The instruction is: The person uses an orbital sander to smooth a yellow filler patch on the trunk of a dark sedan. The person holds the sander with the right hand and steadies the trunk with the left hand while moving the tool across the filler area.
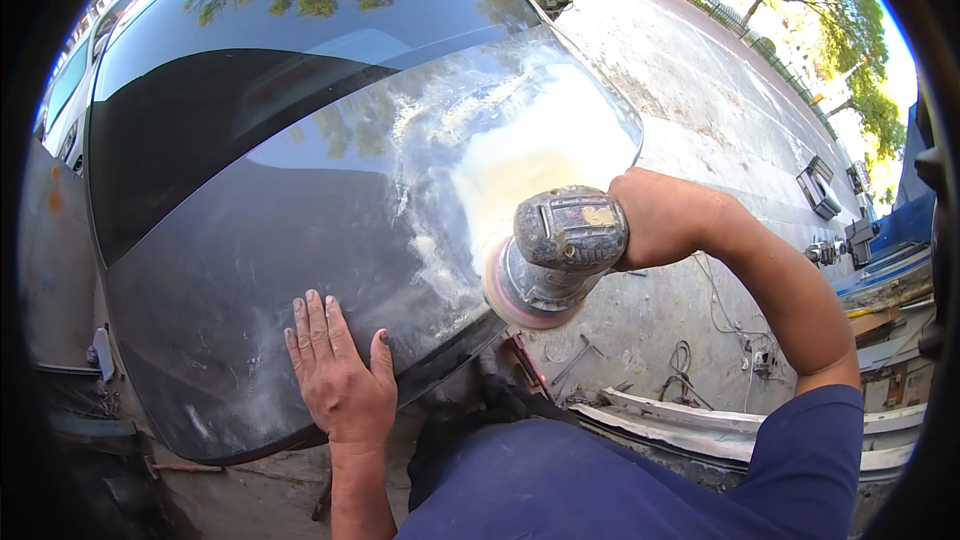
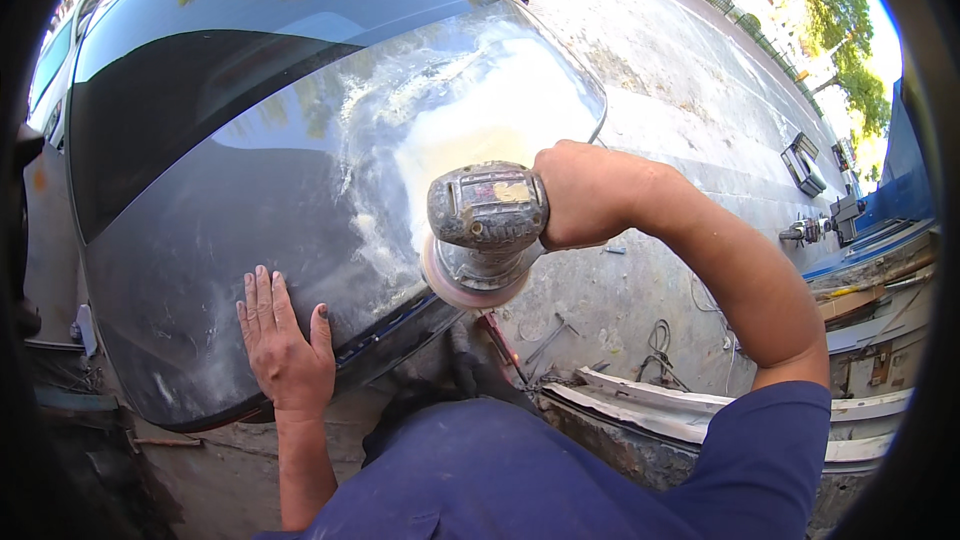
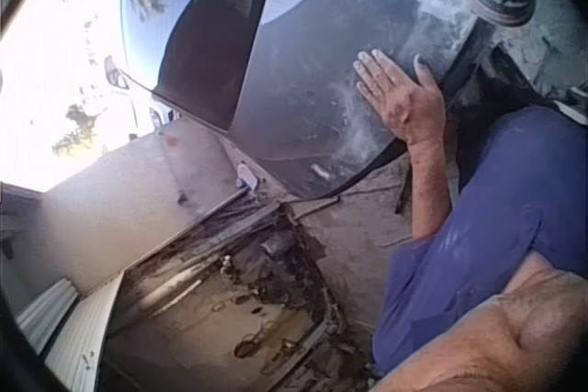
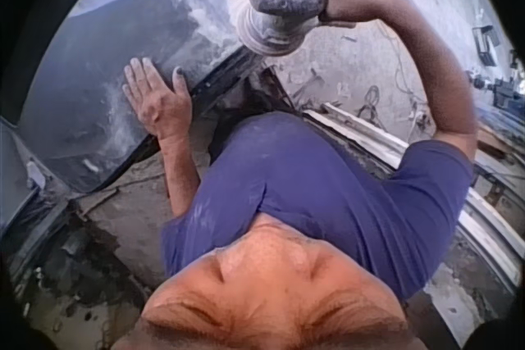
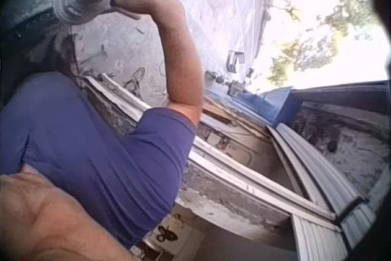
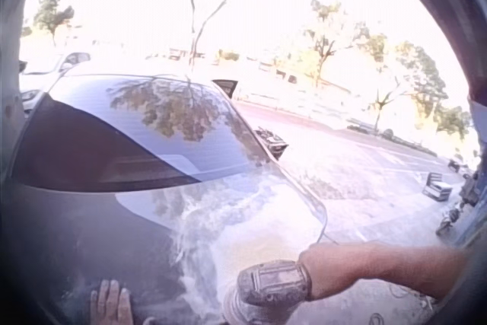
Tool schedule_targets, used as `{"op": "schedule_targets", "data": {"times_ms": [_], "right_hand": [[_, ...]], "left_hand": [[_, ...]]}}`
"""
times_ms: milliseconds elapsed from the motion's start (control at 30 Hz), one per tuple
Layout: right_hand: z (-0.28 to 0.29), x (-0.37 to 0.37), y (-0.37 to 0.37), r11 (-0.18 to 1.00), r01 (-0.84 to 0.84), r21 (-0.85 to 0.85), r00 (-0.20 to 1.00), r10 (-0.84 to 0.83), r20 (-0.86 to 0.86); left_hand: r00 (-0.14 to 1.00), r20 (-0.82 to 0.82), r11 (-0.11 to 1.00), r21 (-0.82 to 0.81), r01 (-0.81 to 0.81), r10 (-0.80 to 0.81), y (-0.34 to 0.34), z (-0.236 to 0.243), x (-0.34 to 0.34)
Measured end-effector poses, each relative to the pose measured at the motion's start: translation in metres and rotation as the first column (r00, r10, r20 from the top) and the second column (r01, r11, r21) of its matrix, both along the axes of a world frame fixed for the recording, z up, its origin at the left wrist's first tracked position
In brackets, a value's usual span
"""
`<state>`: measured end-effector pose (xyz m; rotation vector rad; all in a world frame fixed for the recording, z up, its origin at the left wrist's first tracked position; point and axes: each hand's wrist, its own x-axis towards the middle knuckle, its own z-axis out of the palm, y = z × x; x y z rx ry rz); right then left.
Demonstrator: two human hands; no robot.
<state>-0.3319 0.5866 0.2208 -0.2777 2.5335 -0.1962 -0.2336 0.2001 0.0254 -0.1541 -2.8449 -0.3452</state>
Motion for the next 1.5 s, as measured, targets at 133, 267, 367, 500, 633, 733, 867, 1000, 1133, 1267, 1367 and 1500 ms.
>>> {"op": "schedule_targets", "data": {"times_ms": [133,267,367,500,633,733,867,1000,1133,1267,1367,1500], "right_hand": [[0.021,-0.004,0.018,0.967,0.159,0.2,0.987,-0.163,0.0],[0.027,-0.003,0.027,0.954,0.206,0.218,0.978,-0.194,-0.077],[0.017,-0.002,0.013,0.986,0.083,0.145,0.996,-0.08,-0.025],[0.0,0.003,-0.01,0.997,0.041,0.064,0.999,-0.042,0.018],[0.004,-0.001,0.008,0.987,0.091,0.135,0.996,-0.092,0.001],[0.017,-0.009,0.045,0.917,0.386,0.096,0.919,-0.391,0.042],[0.014,-0.018,0.073,0.834,0.55,0.052,0.834,-0.552,0.027],[0.009,-0.016,0.065,0.879,0.476,-0.006,0.879,-0.476,0.029],[-0.006,-0.013,0.038,0.994,0.109,0.029,0.993,-0.108,-0.046],[-0.008,-0.031,0.054,0.997,0.029,0.076,0.999,-0.026,-0.033],[0.0,-0.047,0.101,0.939,0.344,0.019,0.936,-0.344,0.071],[-0.003,-0.07,0.159,0.856,0.517,-0.031,0.856,-0.515,0.035]], "left_hand": [[1.0,-0.013,1.0,0.004,0.011,-0.011,-0.001,-0.001,0.0],[1.0,-0.014,1.0,0.019,0.004,-0.003,0.0,0.0,0.0],[1.0,-0.017,1.0,0.004,0.006,-0.006,0.001,-0.001,0.0],[1.0,-0.014,1.0,-0.011,-0.004,0.004,0.001,-0.001,0.0],[1.0,-0.007,1.0,-0.011,-0.007,0.007,0.0,-0.002,0.0],[1.0,-0.023,1.0,-0.005,0.01,-0.01,0.0,-0.001,0.0],[1.0,-0.013,1.0,0.014,-0.002,0.002,0.0,0.0,0.0],[1.0,0.006,1.0,-0.001,-0.007,0.007,0.0,-0.001,0.001],[0.999,0.012,0.999,-0.026,-0.037,0.037,0.001,-0.002,0.001],[0.998,-0.018,0.998,-0.041,-0.057,0.057,0.003,-0.002,0.0],[0.996,-0.022,0.996,-0.033,-0.085,0.085,0.005,-0.004,-0.001],[0.993,-0.017,0.993,-0.04,-0.114,0.113,0.007,-0.005,-0.003]]}}
